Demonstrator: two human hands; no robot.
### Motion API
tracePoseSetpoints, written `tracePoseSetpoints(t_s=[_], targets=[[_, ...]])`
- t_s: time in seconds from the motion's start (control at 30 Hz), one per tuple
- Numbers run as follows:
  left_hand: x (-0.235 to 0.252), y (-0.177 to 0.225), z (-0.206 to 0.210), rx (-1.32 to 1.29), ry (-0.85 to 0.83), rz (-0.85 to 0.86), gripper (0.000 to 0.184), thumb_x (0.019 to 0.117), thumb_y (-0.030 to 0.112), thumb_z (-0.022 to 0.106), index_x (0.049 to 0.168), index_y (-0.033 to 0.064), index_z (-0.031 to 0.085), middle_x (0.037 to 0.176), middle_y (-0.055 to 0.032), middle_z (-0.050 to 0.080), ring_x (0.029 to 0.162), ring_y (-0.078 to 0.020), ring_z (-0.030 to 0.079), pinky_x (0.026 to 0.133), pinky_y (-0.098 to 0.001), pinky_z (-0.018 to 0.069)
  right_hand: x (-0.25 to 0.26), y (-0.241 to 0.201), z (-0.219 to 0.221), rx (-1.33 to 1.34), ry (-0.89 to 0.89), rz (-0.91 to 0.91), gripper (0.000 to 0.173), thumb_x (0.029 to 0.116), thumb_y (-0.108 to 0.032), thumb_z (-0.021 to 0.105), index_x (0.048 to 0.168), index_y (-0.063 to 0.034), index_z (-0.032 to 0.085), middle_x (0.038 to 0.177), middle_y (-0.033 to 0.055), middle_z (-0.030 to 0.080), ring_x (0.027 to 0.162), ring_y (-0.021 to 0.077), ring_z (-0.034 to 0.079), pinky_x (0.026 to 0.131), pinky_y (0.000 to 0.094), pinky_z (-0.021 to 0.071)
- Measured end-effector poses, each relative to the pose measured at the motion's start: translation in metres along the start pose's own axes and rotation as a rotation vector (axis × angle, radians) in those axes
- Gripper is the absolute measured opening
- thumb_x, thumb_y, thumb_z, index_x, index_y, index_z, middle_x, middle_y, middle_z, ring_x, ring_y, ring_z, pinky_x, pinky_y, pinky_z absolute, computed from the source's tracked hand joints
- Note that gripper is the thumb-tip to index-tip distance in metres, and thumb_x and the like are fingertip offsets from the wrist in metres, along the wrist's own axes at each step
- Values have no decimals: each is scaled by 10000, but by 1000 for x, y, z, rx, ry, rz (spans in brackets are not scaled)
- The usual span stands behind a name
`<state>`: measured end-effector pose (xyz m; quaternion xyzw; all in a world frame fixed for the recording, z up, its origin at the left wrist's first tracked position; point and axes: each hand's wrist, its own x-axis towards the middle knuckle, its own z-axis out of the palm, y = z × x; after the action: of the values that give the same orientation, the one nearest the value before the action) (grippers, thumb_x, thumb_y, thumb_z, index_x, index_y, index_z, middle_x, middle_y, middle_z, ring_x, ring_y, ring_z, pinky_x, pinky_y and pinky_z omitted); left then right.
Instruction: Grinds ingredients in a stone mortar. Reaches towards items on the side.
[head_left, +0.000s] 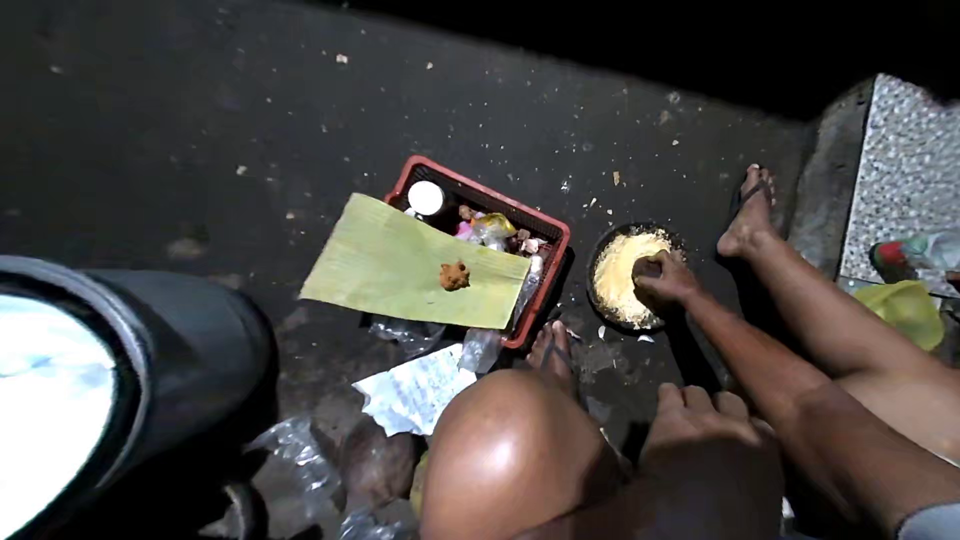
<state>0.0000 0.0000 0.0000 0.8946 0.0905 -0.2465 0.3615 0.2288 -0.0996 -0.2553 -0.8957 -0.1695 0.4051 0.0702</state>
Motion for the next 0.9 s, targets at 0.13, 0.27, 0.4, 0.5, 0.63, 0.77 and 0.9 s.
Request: tracePoseSetpoints(t_s=[0.13, 0.27, 0.4, 0.5, 0.63, 0.77, 0.9], targets=[[1, 25, -29, 191, -257, 210, 318, 1064, 119, 437, 1333, 162, 600, 1310, -153, 626, 1157, -412, 630, 906, -580, 525, 24, -23, -50, -41, 9, -89, 681, 835, -476, 826, 1396, -169, 595, 1529, 233, 444, 1245, 463, 574, 939, 705, 490], [12, 19, -22, 172, -314, 65, 386, 1100, 167, 353, 1430, 166, 553, 1400, -148, 584, 1254, -406, 579, 1029, -577, 458, 12, -10, -33, -85, 26, -23, 689, 850, -488, 813, 1404, -156, 573, 1563, 263, 388, 1241, 492, 574, 938, 702, 504], [18, -20, 20, 108, -95, -126, 356, 1048, 294, 517, 1340, 132, 643, 1305, -135, 664, 1216, -355, 619, 1026, -505, 473, -30, 14, 16, -245, -54, -26, 689, 884, -543, 703, 1458, -195, 550, 1580, 205, 401, 1149, 414, 654, 915, 598, 557], [22, -22, 34, 47, -80, -143, 320, 1037, 274, 509, 1274, 151, 685, 1283, -110, 680, 1211, -377, 622, 1028, -551, 459, -25, 10, 19, -181, 16, -16, 651, 921, -527, 702, 1453, -181, 556, 1582, 213, 395, 1094, 429, 666, 888, 606, 554], [3, 23, -19, 174, -155, 118, 294, 1010, 177, 573, 1281, 194, 686, 1197, -119, 699, 1062, -368, 673, 856, -527, 530, -1, 6, 16, -94, 128, -36, 664, 880, -513, 752, 1431, -197, 558, 1569, 215, 395, 1013, 432, 680, 803, 635, 567], [4, 25, -47, 182, -332, 23, 402, 1081, 271, 464, 1475, 282, 540, 1482, -79, 563, 1299, -383, 571, 1049, -589, 446, -21, 11, 17, -37, 26, 12, 691, 884, -503, 747, 1437, -143, 544, 1571, 241, 386, 1180, 442, 624, 934, 629, 533], [12, -46, 28, 238, 250, 122, 424, 931, 588, 565, 1294, 390, 661, 1244, -48, 703, 1158, -393, 634, 862, -570, 523, -28, 33, 36, -184, 44, -100, 691, 905, -564, 669, 1470, -185, 543, 1577, 200, 405, 1150, 399, 654, 914, 566, 565]])
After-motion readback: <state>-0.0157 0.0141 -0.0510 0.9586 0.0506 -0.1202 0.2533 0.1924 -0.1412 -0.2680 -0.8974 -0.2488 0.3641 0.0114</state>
